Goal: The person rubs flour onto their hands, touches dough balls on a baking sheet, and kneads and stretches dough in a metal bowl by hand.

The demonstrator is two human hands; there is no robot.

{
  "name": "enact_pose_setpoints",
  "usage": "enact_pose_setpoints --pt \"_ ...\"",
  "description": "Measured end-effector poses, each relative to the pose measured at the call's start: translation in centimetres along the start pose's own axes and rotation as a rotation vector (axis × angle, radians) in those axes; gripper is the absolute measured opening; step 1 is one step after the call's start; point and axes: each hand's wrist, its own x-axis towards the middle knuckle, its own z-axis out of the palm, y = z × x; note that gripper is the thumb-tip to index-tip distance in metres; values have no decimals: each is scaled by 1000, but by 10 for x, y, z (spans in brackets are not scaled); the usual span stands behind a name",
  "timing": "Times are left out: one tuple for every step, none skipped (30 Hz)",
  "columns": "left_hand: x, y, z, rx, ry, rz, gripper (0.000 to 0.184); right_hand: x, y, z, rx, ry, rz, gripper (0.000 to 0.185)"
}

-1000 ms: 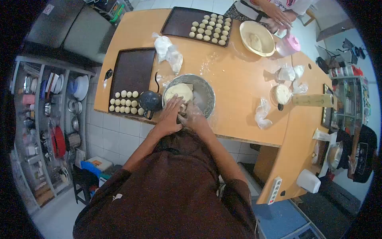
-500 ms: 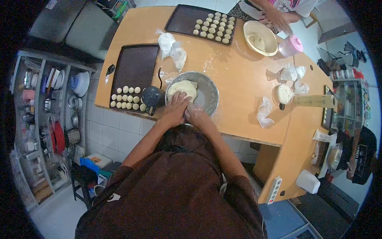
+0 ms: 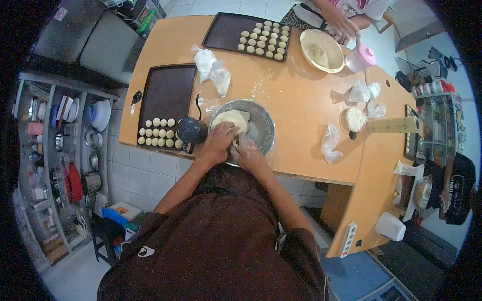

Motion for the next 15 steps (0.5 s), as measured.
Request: enact_pose_setpoints --pt "-5 5 3 22 62 -1 70 -6 -2 -3 -49 15 -24 38" --pt "-6 9 2 44 125 -1 68 -7 -5 -6 -97 30 -49 39" --pt "-4 9 0 49 107 -3 68 -5 -1 -3 -69 35 -78 40" --pt "-3 10 -1 51 87 -5 68 -3 7 2 -41 39 -106 41" --pt "-3 13 -3 52 68 -8 68 -1 4 0 -14 41 -133 43" --pt "-3 16 -2 113 58 9 69 -1 2 -3 -61 -24 -78 42" --pt "-2 18 -2 174 49 26 70 -1 -1 -5 -108 -88 -24 42" --pt "0 19 -2 238 42 44 71 1 -6 -9 -155 -149 27 42" --pt "3 18 -3 232 35 75 72 3 -2 -8 -173 -185 0 42" --pt "4 16 -5 226 27 107 73 4 4 -3 -190 -221 -26 42" --pt "5 15 -8 219 18 137 75 7 -1 -5 -206 -258 -52 41" --pt "7 14 -11 192 -4 124 75 8 -5 -8 -237 -240 -17 41" --pt "8 12 -14 165 -26 110 76 7 -10 -12 -267 -223 17 41" --pt "8 11 -17 138 -48 96 76 8 -17 -14 -297 -205 53 40" --pt "9 9 -16 139 -37 100 77 10 -16 -10 -296 -217 69 41"
